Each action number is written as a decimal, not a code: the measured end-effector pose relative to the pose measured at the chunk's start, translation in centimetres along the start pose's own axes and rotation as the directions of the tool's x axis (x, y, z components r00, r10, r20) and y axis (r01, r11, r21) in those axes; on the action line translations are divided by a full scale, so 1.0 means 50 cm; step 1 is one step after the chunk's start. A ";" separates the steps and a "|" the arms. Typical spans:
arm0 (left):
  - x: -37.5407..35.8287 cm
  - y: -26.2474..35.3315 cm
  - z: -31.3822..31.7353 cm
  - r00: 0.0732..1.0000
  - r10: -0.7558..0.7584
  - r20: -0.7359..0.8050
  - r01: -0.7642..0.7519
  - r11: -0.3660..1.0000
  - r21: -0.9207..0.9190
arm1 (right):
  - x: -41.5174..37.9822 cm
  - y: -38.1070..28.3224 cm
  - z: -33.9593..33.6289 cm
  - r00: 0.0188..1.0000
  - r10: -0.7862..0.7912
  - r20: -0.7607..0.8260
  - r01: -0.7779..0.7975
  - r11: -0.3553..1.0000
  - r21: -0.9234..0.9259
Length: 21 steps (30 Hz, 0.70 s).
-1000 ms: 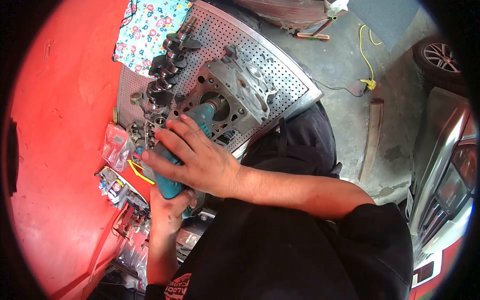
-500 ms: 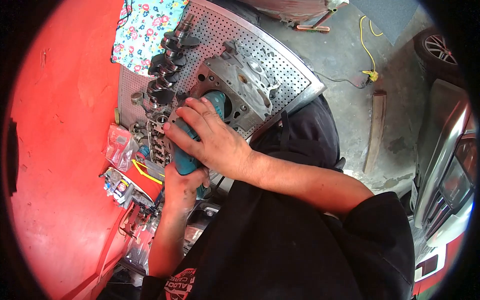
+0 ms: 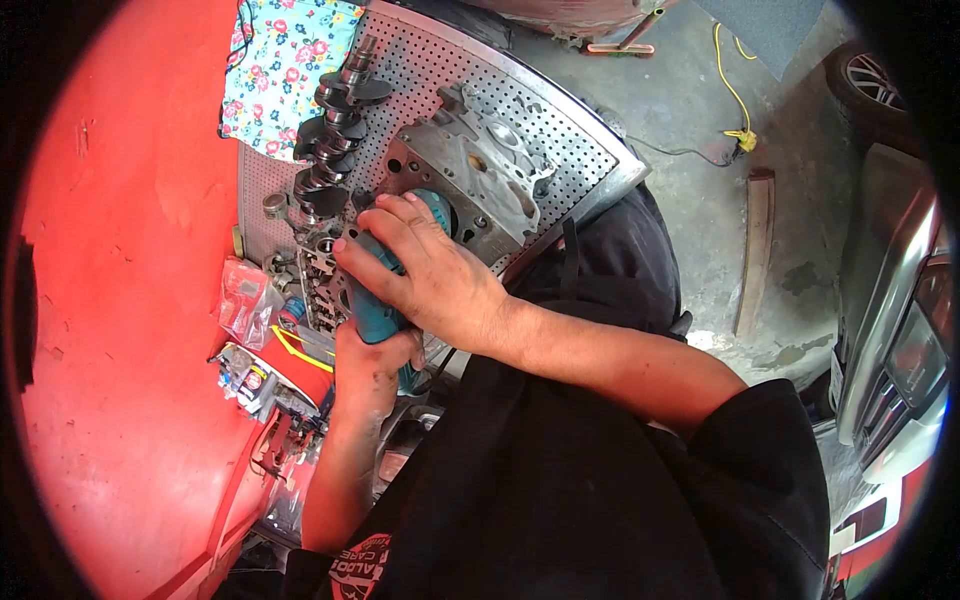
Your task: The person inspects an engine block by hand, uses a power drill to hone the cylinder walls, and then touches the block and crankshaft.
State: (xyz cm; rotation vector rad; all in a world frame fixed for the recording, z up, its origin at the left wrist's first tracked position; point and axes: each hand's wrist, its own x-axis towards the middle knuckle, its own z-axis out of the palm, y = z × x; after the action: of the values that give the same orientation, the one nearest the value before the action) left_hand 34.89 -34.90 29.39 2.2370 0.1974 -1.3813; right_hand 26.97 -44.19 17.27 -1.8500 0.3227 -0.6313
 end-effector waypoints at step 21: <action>0.004 -0.003 0.002 1.000 -0.024 0.006 0.023 0.999 0.029 | 0.005 0.000 -0.015 1.000 0.001 0.022 -0.002 0.999 0.039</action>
State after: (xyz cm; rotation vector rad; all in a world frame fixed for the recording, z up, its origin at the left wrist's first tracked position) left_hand 34.83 -34.83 29.11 2.2607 0.2032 -1.4120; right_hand 26.73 -44.91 17.55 -1.8179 0.2951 -0.6117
